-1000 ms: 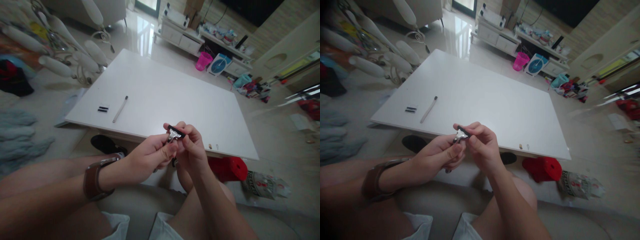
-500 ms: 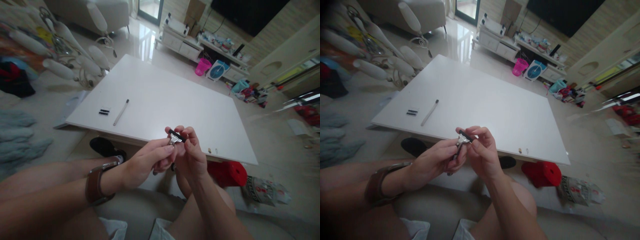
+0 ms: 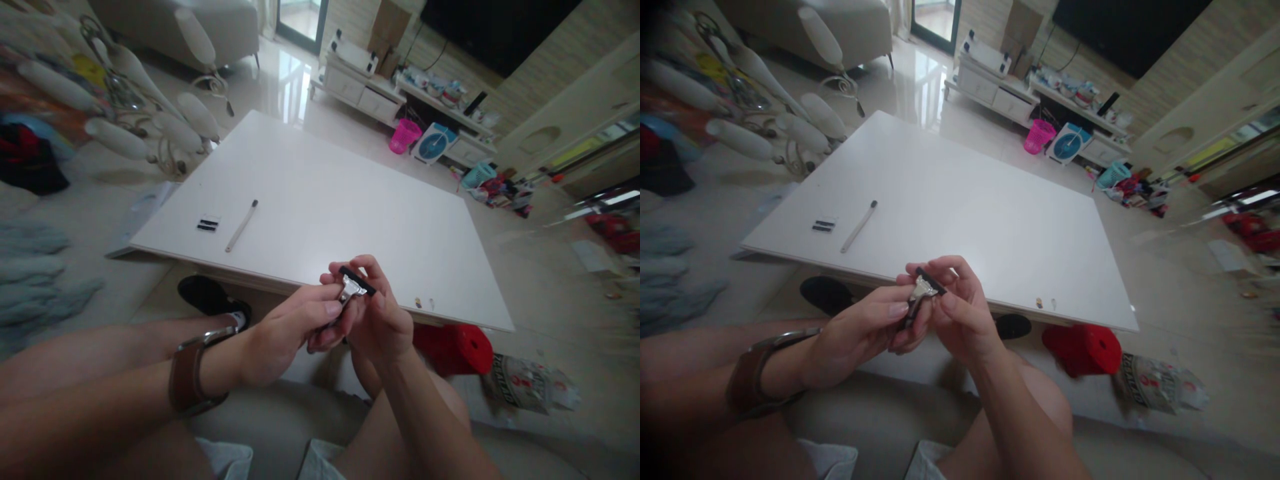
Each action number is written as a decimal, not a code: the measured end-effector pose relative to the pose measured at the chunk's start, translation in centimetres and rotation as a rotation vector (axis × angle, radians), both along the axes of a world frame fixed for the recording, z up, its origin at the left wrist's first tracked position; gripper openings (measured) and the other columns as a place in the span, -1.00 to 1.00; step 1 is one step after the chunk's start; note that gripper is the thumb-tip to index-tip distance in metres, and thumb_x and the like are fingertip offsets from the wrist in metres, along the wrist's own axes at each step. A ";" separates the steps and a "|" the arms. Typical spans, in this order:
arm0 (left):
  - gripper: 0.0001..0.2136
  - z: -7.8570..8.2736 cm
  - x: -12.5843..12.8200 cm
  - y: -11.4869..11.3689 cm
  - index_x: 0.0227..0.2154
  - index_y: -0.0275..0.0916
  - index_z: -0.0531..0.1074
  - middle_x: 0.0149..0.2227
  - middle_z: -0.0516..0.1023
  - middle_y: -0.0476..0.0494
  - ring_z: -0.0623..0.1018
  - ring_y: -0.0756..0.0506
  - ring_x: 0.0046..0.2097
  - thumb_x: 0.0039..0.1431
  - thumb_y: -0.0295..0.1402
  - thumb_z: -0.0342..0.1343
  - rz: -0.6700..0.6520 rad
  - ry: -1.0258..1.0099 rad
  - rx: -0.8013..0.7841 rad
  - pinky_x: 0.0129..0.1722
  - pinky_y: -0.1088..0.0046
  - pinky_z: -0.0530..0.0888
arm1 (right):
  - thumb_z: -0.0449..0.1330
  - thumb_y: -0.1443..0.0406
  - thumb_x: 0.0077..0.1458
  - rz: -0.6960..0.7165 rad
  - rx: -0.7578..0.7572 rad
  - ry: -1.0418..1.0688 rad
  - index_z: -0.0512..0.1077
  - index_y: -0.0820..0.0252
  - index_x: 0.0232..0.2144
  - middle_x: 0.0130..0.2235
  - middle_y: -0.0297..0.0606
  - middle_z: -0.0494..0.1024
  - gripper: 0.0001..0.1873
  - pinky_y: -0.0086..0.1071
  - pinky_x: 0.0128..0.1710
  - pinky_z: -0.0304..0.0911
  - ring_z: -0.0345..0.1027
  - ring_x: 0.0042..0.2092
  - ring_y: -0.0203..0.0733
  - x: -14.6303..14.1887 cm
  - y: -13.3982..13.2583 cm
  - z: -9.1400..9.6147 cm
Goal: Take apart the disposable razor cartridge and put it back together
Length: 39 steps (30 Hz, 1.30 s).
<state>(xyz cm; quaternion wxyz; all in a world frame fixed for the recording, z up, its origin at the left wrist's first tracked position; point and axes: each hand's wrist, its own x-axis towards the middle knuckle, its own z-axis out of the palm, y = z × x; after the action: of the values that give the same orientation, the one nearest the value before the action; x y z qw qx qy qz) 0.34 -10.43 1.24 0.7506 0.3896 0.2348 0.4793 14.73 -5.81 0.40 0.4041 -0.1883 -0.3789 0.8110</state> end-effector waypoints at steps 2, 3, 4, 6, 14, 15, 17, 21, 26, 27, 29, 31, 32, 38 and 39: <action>-0.74 0.0 0.0 0.0 -0.49 -0.26 0.27 -0.55 0.19 0.02 0.17 0.03 -0.51 0.19 -0.19 -0.01 -0.001 -0.006 0.010 -0.53 0.46 0.10 | 0.42 0.16 0.00 -0.004 -0.002 -0.004 0.43 0.01 -0.11 -0.04 -0.26 0.59 -0.59 -0.10 0.08 0.40 0.51 0.02 -0.07 0.0 0.0 0.0; -0.74 -0.1 0.0 0.0 -0.49 -0.26 0.27 -0.55 0.19 0.02 0.17 0.03 -0.51 0.20 -0.19 -0.01 -0.002 -0.006 0.014 -0.53 0.46 0.10 | 0.42 0.16 0.00 -0.003 -0.001 0.000 0.44 0.01 -0.11 -0.04 -0.27 0.59 -0.60 -0.12 0.07 0.40 0.51 0.01 -0.08 0.0 0.0 0.0; -0.74 -0.1 -0.1 0.0 -0.49 -0.26 0.27 -0.55 0.20 0.02 0.17 0.03 -0.51 0.20 -0.19 -0.01 -0.006 -0.005 0.018 -0.52 0.46 0.10 | 0.41 0.16 0.00 -0.002 0.002 0.006 0.44 0.02 -0.11 -0.04 -0.27 0.60 -0.61 -0.14 0.06 0.41 0.51 0.01 -0.10 0.0 0.0 0.0; -0.75 -0.2 -0.1 0.1 -0.47 -0.27 0.29 -0.54 0.20 0.02 0.17 0.03 -0.50 0.20 -0.19 -0.02 -0.016 -0.001 0.031 -0.52 0.46 0.11 | 0.41 0.17 0.00 0.001 0.006 0.012 0.45 0.03 -0.12 -0.05 -0.27 0.60 -0.62 -0.17 0.05 0.42 0.51 0.00 -0.11 0.0 0.0 0.0; -0.74 -0.3 -0.1 0.0 -0.47 -0.27 0.29 -0.53 0.18 0.02 0.16 0.02 -0.49 0.22 -0.18 -0.03 -0.024 0.007 0.043 -0.50 0.46 0.12 | 0.43 0.16 -0.03 0.007 0.006 0.018 0.45 0.04 -0.15 -0.08 -0.30 0.60 -0.61 -0.24 0.05 0.43 0.53 -0.03 -0.15 -0.1 0.0 0.1; -0.74 -0.3 -0.1 -0.1 -0.47 -0.27 0.29 -0.53 0.19 0.01 0.17 0.02 -0.49 0.22 -0.18 -0.03 -0.024 0.007 0.045 -0.50 0.46 0.13 | 0.44 0.16 -0.04 0.005 0.005 0.013 0.45 0.04 -0.15 -0.08 -0.30 0.60 -0.60 -0.22 0.04 0.43 0.53 -0.03 -0.15 -0.1 0.0 0.1; -0.74 -0.3 -0.1 0.0 -0.47 -0.27 0.29 -0.53 0.20 0.01 0.17 0.02 -0.49 0.23 -0.19 -0.03 -0.027 0.005 0.057 -0.50 0.46 0.13 | 0.45 0.14 -0.06 -0.004 0.004 -0.006 0.44 0.04 -0.16 -0.08 -0.28 0.60 -0.58 -0.18 0.04 0.44 0.53 -0.03 -0.11 -0.1 0.0 0.1; -0.73 -0.3 -0.2 0.0 -0.46 -0.27 0.29 -0.52 0.20 0.01 0.18 0.02 -0.48 0.24 -0.19 -0.04 -0.033 0.015 0.080 -0.50 0.46 0.14 | 0.45 0.12 -0.08 -0.005 0.010 -0.019 0.43 0.04 -0.16 -0.08 -0.26 0.60 -0.56 -0.13 0.01 0.44 0.52 -0.03 -0.07 -0.1 0.0 0.0; -0.72 -0.2 -0.3 0.0 -0.47 -0.27 0.28 -0.52 0.21 0.01 0.20 0.02 -0.47 0.24 -0.18 -0.04 -0.035 0.043 0.105 -0.49 0.47 0.17 | 0.44 0.13 -0.06 0.009 0.022 0.003 0.45 0.06 -0.16 -0.08 -0.27 0.60 -0.59 -0.20 0.00 0.44 0.52 -0.03 -0.11 -0.1 0.0 0.1; -0.72 -0.2 -0.3 0.0 -0.47 -0.27 0.28 -0.52 0.22 0.00 0.20 0.02 -0.47 0.25 -0.17 -0.05 -0.034 0.052 0.112 -0.48 0.47 0.17 | 0.43 0.13 -0.06 0.012 0.024 0.006 0.46 0.06 -0.16 -0.09 -0.27 0.60 -0.60 -0.20 -0.01 0.44 0.53 -0.03 -0.11 0.0 0.0 0.1; -0.71 -0.1 -0.4 0.0 -0.47 -0.27 0.29 -0.52 0.23 0.00 0.21 0.02 -0.47 0.25 -0.17 -0.05 -0.026 0.071 0.122 -0.48 0.47 0.18 | 0.43 0.13 -0.06 0.014 0.021 0.000 0.46 0.07 -0.17 -0.08 -0.25 0.60 -0.59 -0.17 -0.01 0.45 0.52 -0.03 -0.09 0.0 0.0 0.1; -0.70 -0.1 -0.4 0.0 -0.47 -0.28 0.31 -0.53 0.23 0.00 0.21 0.01 -0.47 0.25 -0.16 -0.05 -0.023 0.087 0.123 -0.48 0.46 0.18 | 0.43 0.12 -0.08 0.012 0.016 -0.009 0.45 0.07 -0.18 -0.09 -0.24 0.60 -0.58 -0.14 -0.02 0.45 0.52 -0.03 -0.06 0.0 -0.1 0.2; -0.69 -0.1 -0.4 0.0 -0.47 -0.28 0.31 -0.53 0.24 0.00 0.22 0.01 -0.47 0.25 -0.15 -0.05 -0.023 0.093 0.122 -0.47 0.46 0.18 | 0.43 0.12 -0.08 0.014 0.013 -0.011 0.45 0.07 -0.18 -0.09 -0.24 0.60 -0.58 -0.14 -0.02 0.45 0.52 -0.03 -0.06 0.0 -0.1 0.2; -0.69 -0.1 -0.5 -0.1 -0.47 -0.28 0.34 -0.52 0.26 -0.01 0.24 0.00 -0.47 0.23 -0.14 -0.04 -0.026 0.118 0.111 -0.46 0.45 0.20 | 0.41 0.16 -0.06 0.041 0.025 0.033 0.48 0.06 -0.19 -0.09 -0.27 0.60 -0.64 -0.21 0.00 0.43 0.52 -0.04 -0.13 0.0 -0.1 0.2; -0.70 -0.1 -0.6 -0.1 -0.48 -0.28 0.34 -0.52 0.26 -0.01 0.24 0.00 -0.47 0.22 -0.15 -0.04 -0.025 0.126 0.111 -0.46 0.45 0.20 | 0.41 0.16 -0.06 0.040 0.029 0.032 0.48 0.07 -0.19 -0.09 -0.27 0.61 -0.64 -0.21 0.01 0.43 0.51 -0.04 -0.14 0.0 -0.1 0.3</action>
<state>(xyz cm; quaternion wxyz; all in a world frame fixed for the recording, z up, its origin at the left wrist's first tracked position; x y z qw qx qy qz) -0.22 -10.51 1.12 0.7175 0.4629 0.2496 0.4567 14.69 -5.87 0.66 0.3967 -0.1617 -0.3877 0.8162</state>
